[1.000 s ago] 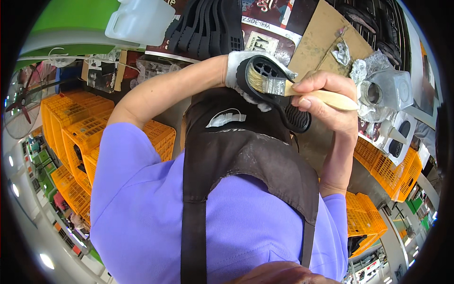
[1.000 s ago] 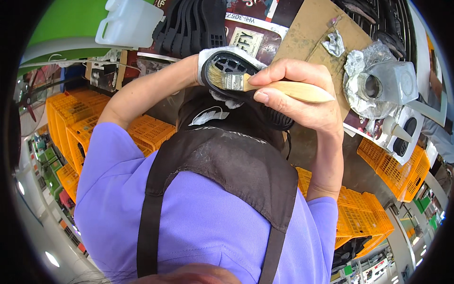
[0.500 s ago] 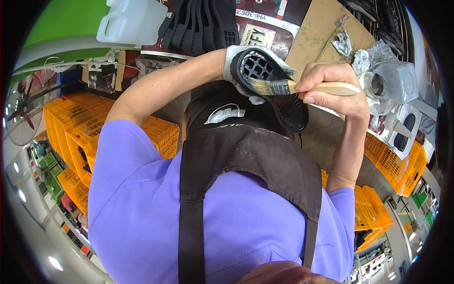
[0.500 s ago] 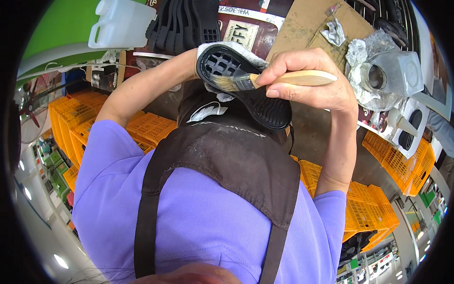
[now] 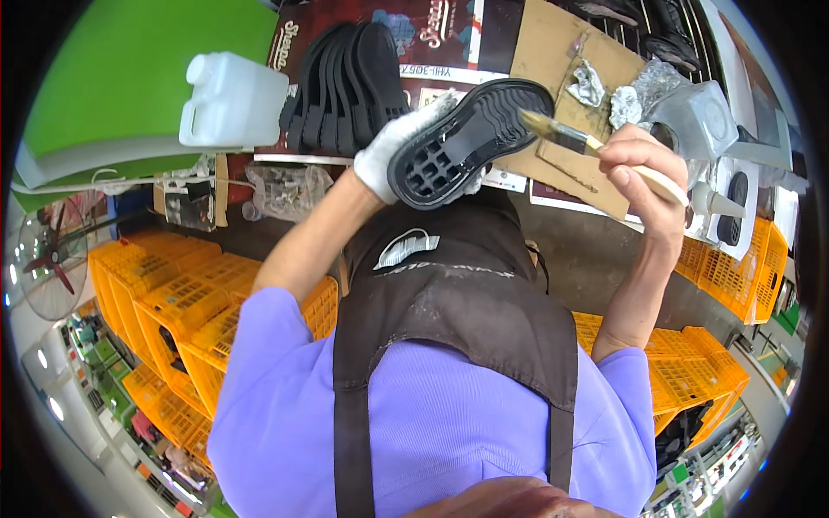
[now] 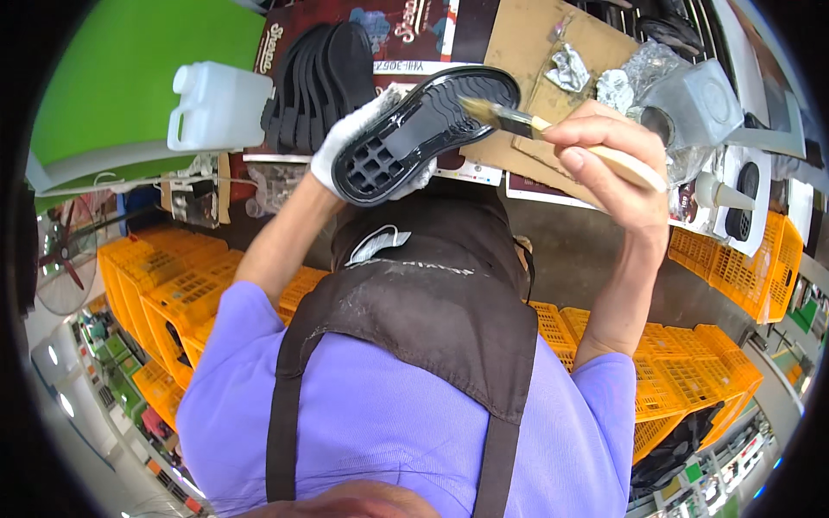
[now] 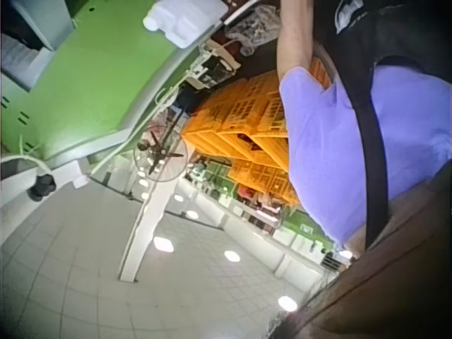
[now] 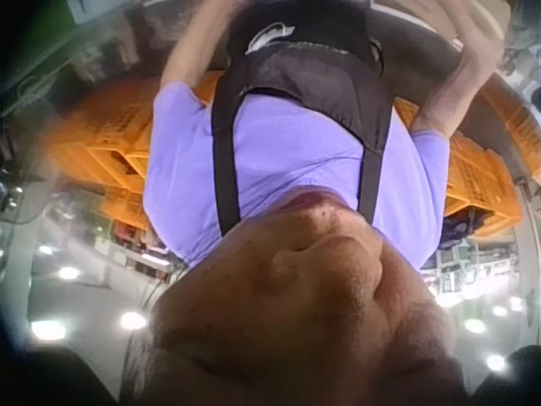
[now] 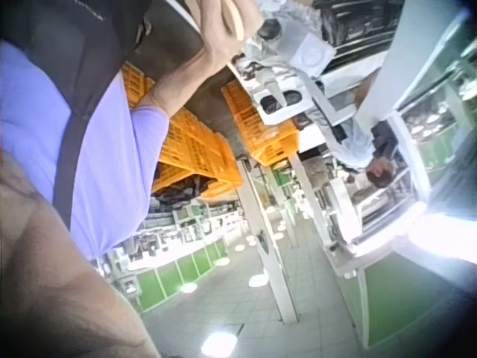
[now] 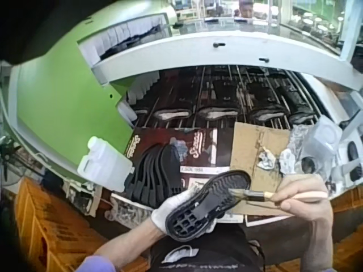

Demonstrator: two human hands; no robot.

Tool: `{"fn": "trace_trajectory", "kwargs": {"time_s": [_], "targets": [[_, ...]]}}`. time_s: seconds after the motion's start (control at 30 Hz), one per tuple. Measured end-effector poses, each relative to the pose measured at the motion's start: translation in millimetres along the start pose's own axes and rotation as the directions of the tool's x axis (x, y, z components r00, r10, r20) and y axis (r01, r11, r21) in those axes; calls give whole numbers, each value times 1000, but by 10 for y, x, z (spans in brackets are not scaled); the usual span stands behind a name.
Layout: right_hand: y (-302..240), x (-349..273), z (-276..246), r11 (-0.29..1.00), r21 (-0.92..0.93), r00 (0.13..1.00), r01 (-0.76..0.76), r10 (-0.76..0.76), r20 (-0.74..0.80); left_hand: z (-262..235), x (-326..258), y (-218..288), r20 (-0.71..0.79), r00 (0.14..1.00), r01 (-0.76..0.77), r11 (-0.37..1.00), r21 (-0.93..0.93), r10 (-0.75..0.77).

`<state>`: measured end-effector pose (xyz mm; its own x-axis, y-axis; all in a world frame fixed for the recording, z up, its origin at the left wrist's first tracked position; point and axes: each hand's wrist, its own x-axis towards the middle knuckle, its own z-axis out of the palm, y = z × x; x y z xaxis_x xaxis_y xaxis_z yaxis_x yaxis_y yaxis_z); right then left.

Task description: The person repeatedly applies a liquid adhesive to the bottom of black shoe soles using a brush. They dip the brush into a container, spread the substance across the sole's surface and grooves, and then place the treated sole back onto a stack. This process is repeated for multiple soles throughout the clip.

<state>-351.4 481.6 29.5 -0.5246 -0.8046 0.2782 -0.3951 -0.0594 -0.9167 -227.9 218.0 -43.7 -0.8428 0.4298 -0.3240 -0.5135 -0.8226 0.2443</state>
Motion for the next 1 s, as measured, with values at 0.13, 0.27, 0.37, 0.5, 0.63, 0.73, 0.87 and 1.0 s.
{"fn": "trace_trajectory", "kwargs": {"time_s": [0.13, 0.27, 0.37, 0.5, 0.63, 0.73, 0.87, 1.0], "targets": [[-94, 72, 355, 989, -49, 980, 138, -129, 150, 105, -29, -134, -48, 998, -56, 990, -130, 51], [-42, 58, 499, 992, -84, 985, 89, -75, 157, 68, -69, -159, 92, 996, 41, 972, -230, -21], [18, 98, 359, 971, -224, 993, 78, -55, 106, 41, -107, -180, 61, 998, 46, 971, -235, -33], [39, 63, 283, 936, -352, 1000, -24, 21, -13, 57, -114, -178, 42, 999, 23, 975, -223, -14], [75, 61, 331, 897, -426, 988, -118, 65, -137, 61, -110, -238, -34, 997, -77, 990, -118, 74], [74, 100, 454, 888, -429, 970, -167, 70, -233, 40, -103, -260, -38, 992, -121, 993, -10, 120], [136, 154, 610, 889, -429, 936, -160, -1, -351, 91, -96, -256, -64, 976, -169, 907, 385, 209], [113, 233, 742, 912, -271, 883, -307, 167, -439, 41, -75, -286, 27, 926, -280, 638, 718, 376]]}}
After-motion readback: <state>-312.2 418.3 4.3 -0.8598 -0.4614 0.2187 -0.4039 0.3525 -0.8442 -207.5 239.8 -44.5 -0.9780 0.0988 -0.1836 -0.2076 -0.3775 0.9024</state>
